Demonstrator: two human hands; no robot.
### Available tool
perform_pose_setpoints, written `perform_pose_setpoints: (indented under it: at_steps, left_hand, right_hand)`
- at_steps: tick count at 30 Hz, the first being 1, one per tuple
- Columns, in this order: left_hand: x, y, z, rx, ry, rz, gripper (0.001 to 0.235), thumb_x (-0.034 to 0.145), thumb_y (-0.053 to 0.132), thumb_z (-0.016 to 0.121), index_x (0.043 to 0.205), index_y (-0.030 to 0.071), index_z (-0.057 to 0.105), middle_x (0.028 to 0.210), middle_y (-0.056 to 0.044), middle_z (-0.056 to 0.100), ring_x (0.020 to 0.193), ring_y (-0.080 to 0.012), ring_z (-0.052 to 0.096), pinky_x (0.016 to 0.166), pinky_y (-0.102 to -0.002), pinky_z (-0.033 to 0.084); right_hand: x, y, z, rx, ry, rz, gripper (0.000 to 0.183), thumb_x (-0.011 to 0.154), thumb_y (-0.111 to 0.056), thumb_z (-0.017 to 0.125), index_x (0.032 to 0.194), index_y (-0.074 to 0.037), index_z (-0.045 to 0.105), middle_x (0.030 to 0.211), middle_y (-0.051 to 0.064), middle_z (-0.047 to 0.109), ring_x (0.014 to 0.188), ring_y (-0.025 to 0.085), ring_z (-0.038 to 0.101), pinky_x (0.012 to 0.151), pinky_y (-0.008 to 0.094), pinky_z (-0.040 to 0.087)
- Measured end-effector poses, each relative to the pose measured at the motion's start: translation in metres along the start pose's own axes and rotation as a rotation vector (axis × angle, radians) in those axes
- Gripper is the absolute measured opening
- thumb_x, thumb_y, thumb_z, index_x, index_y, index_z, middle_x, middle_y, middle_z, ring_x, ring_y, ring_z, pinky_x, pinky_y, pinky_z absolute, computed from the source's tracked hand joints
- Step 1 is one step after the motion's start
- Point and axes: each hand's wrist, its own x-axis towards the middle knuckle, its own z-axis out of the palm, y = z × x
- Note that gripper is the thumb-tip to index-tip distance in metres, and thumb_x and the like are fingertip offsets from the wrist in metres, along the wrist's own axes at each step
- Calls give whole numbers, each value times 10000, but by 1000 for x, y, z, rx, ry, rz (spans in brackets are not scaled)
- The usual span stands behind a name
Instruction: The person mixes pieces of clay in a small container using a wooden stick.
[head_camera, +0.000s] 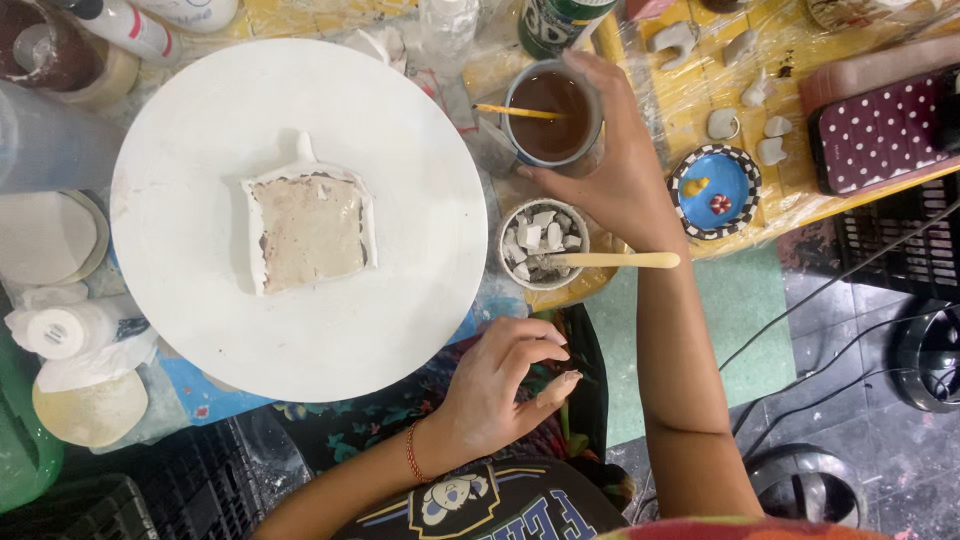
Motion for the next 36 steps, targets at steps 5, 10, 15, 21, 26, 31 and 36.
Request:
perform_pose_setpoints:
  at_steps: [5,10,15,21,26,31,36]
  left_hand:
    - [-2,-2,1,-50,7,-60,352,997,198,750,1226,57,523,1225,-127,612,1082,-268,637,943,-384,555]
    - [-2,-5,1,-65,45,-31,381,1008,188,729,1274,42,499,1270,-153,599,1161,-299,628,1003,-408,546]
    - [8,3,-9,-115,62,-52,435,1028,187,693,1384,74,470,1463,-191,452,1247,-296,597,1066,-418,567]
    - [27,22,-42,-95,-16,-104,461,1098,185,582,1545,164,471,1680,-211,296,1529,-376,440,1266,-476,441]
    - [44,28,-52,-92,-67,-128,478,1125,221,530,1582,112,442,1703,-172,321,1605,-380,342,1342,-472,264]
    - [50,31,-58,-208,-31,-158,546,1132,191,524,1629,23,375,1676,-158,367,1601,-319,335,1344,-432,243]
    - [43,24,-65,-386,-8,-170,502,1130,87,499,1610,16,370,1689,-157,347,1589,-284,303,1364,-416,237]
  right_hand:
    - [-8,1,-15,199,24,63,969,834,-149,1005,1550,-56,360,1542,129,488,1470,245,525,1279,389,442]
    - [-13,-4,-52,182,26,-33,952,852,-122,992,1544,-50,342,1537,119,437,1471,256,505,1301,373,424]
    - [-22,-31,-88,-2,18,-42,994,788,-171,995,1542,-19,364,1481,142,441,1404,264,533,1239,390,484]
    - [-50,-79,-85,-90,89,90,971,758,-211,1000,1496,-32,394,1483,142,506,1330,253,568,1124,363,507]
    - [-63,-89,-63,-126,120,103,990,774,-226,1015,1510,-36,381,1472,162,523,1367,290,567,1157,394,490]
    - [-66,-88,-54,-121,98,73,1002,754,-183,1010,1514,-44,373,1483,171,545,1392,351,551,1192,461,437]
    - [-64,-89,-52,-189,86,64,1000,754,-163,1007,1522,-55,376,1527,177,535,1389,367,532,1182,480,437]
